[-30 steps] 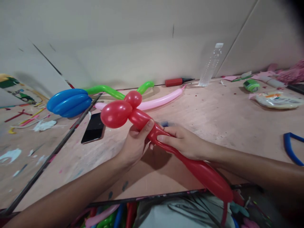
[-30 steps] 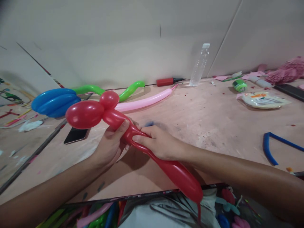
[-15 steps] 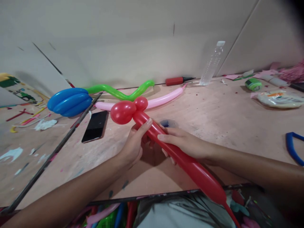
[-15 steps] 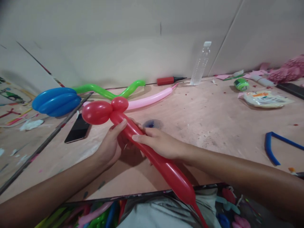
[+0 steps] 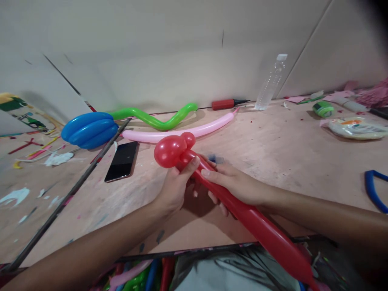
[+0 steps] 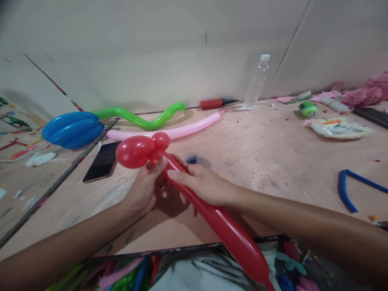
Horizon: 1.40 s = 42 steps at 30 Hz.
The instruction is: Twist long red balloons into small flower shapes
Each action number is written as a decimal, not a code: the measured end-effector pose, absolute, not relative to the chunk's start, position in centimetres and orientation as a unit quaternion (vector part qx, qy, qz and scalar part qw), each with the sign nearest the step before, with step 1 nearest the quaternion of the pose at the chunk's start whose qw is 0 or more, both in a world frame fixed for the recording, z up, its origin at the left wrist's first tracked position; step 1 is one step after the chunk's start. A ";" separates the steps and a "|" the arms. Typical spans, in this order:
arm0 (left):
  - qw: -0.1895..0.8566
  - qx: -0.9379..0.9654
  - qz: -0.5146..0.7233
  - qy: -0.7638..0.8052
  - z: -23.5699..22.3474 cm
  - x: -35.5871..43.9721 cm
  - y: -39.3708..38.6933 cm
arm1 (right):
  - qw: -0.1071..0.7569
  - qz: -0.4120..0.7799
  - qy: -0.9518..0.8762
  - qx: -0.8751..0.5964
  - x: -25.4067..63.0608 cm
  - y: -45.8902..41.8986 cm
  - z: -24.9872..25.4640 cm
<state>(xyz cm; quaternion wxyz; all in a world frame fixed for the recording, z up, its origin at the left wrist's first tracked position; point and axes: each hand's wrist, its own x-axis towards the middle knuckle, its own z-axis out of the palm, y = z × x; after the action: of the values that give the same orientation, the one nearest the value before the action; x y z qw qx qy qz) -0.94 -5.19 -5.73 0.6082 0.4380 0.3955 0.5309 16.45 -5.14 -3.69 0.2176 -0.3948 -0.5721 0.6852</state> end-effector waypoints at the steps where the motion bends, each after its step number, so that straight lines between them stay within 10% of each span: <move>1: 0.606 0.441 0.531 0.395 -5.9 -1.0 -5.1 | 0.218 0.681 -0.576 -0.396 16.4 -5.1 -3.8; 42: 0.637 0.494 0.483 0.342 -6.3 -1.4 -5.2 | 0.221 0.701 -0.591 -0.332 16.0 -4.7 -4.6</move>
<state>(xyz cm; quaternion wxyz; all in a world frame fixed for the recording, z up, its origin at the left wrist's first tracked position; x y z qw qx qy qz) -1.37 -5.21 -6.35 0.6368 0.4936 0.3422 0.4835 15.99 -4.73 -4.64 0.2209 -0.3321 -0.5911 0.7011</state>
